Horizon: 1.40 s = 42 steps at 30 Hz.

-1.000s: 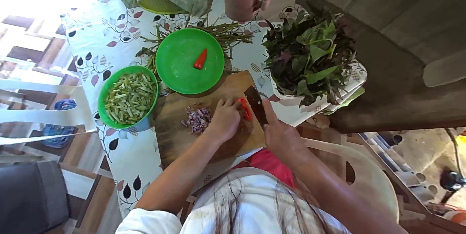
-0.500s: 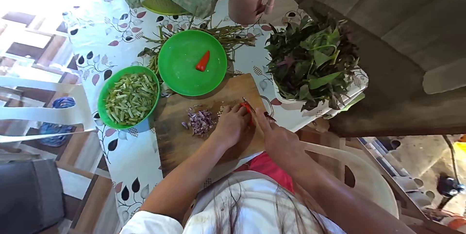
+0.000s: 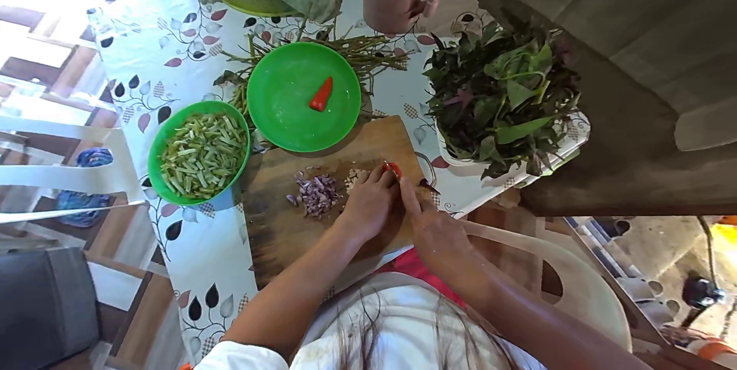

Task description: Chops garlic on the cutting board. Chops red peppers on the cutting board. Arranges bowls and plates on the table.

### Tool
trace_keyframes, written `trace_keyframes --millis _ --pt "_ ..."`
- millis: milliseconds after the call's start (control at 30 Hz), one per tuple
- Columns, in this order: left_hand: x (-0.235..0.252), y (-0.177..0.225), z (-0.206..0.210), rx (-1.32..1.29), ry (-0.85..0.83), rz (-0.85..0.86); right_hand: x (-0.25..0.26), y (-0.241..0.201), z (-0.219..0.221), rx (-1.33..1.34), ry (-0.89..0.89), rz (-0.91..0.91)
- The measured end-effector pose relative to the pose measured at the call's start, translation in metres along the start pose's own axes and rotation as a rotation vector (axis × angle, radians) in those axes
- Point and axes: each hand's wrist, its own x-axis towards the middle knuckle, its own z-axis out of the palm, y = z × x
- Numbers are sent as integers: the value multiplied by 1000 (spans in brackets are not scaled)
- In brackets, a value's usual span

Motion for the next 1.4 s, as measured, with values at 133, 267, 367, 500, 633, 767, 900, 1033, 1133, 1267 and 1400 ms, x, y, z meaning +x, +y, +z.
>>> trace_keyframes --millis 133,267,367,500,633,767,900,1033,1133,1267,1400 --pt "-1 -2 8 -17 93 28 14 -5 -20 52 -77 26" --pt "-6 2 5 -51 45 -39 28 -2 -27 83 -42 16" --pt "-7 3 5 -54 -2 -76 30 7 -22 121 -14 7" --pt "-7 -3 7 -69 32 -35 21 19 -10 139 138 -68" --pt "-9 -5 11 -67 93 20 8 21 5 55 295 -157" --pt "-7 2 5 -28 42 -32 3 10 -9 79 60 -7" --pt "-7 2 9 -17 66 -24 4 5 -10 102 -16 48" --pt "-7 1 13 -7 106 -15 8 4 -11 80 -48 50" --pt "-7 1 13 -20 101 -19 17 3 -12 118 -16 21" --pt "-11 -1 9 -31 79 -18 27 3 -16 146 20 25" --pt "-11 -2 10 -25 73 -22 21 14 -11 205 76 -5"
